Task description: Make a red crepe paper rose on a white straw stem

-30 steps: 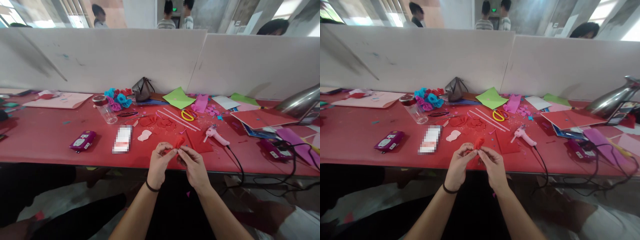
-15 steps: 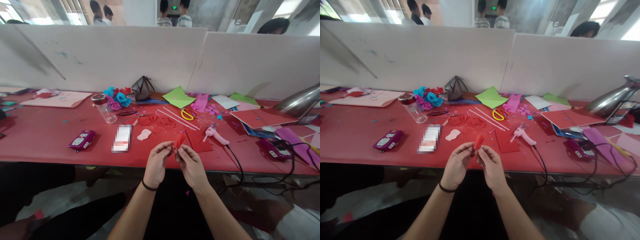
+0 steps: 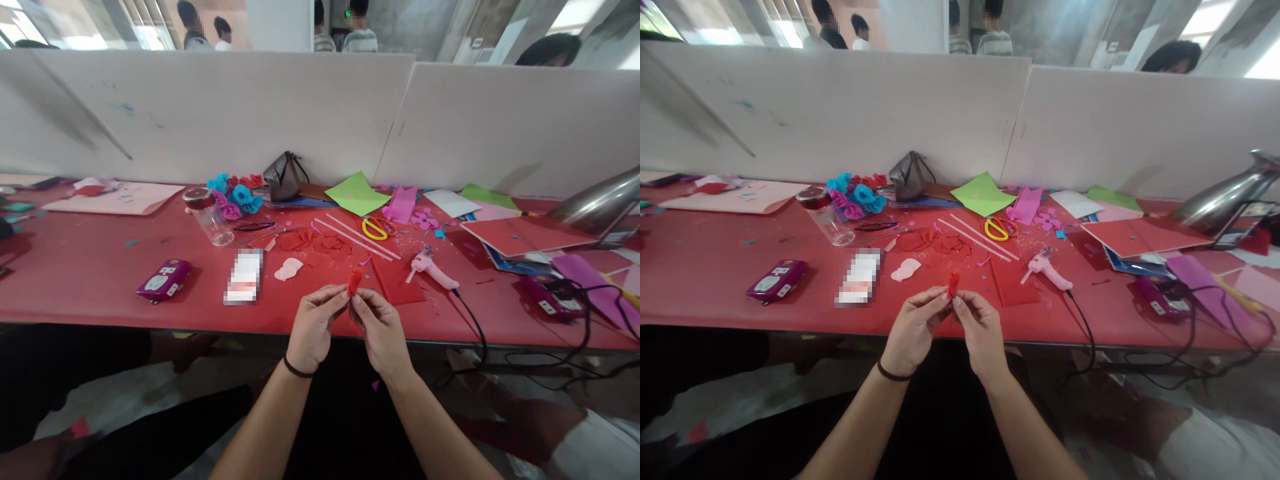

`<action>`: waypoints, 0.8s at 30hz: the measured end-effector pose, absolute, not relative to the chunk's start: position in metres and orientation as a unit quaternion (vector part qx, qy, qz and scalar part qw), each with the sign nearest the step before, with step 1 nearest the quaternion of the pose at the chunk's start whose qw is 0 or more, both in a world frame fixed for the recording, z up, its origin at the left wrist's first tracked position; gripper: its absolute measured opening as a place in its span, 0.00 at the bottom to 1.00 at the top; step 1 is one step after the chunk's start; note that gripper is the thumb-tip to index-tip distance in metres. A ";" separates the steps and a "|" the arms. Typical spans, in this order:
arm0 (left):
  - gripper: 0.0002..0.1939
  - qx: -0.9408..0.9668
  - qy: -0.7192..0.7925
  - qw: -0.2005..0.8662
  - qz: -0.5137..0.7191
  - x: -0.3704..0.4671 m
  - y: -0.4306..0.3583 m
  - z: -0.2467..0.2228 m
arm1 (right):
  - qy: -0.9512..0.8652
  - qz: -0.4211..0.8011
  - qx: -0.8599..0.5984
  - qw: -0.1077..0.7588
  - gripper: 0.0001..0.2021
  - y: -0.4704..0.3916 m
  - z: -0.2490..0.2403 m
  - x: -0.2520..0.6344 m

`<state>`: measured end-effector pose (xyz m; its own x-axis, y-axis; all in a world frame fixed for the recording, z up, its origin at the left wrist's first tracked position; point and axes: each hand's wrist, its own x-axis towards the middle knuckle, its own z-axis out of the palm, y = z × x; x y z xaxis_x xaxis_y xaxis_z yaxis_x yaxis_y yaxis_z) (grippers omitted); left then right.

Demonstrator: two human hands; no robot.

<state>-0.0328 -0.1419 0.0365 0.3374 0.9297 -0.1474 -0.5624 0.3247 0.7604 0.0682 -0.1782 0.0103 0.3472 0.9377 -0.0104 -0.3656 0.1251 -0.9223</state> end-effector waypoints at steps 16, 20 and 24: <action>0.14 0.332 0.261 0.731 0.536 -0.046 -0.135 0.032 | -0.324 0.520 -0.424 0.667 0.09 -0.175 0.008 0.073; 0.10 0.443 0.282 0.707 0.474 -0.045 -0.141 0.027 | -0.282 0.570 -0.394 0.663 0.10 -0.173 0.007 0.072; 0.08 0.472 0.311 0.669 0.483 -0.042 -0.146 0.024 | -0.248 0.586 -0.387 0.667 0.12 -0.170 0.003 0.070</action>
<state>-0.0415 -0.1456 0.0238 0.3410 0.9392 0.0399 -0.3526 0.0884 0.9316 0.0704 -0.1701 0.0030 0.1896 0.9740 -0.1239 -0.5901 0.0122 -0.8072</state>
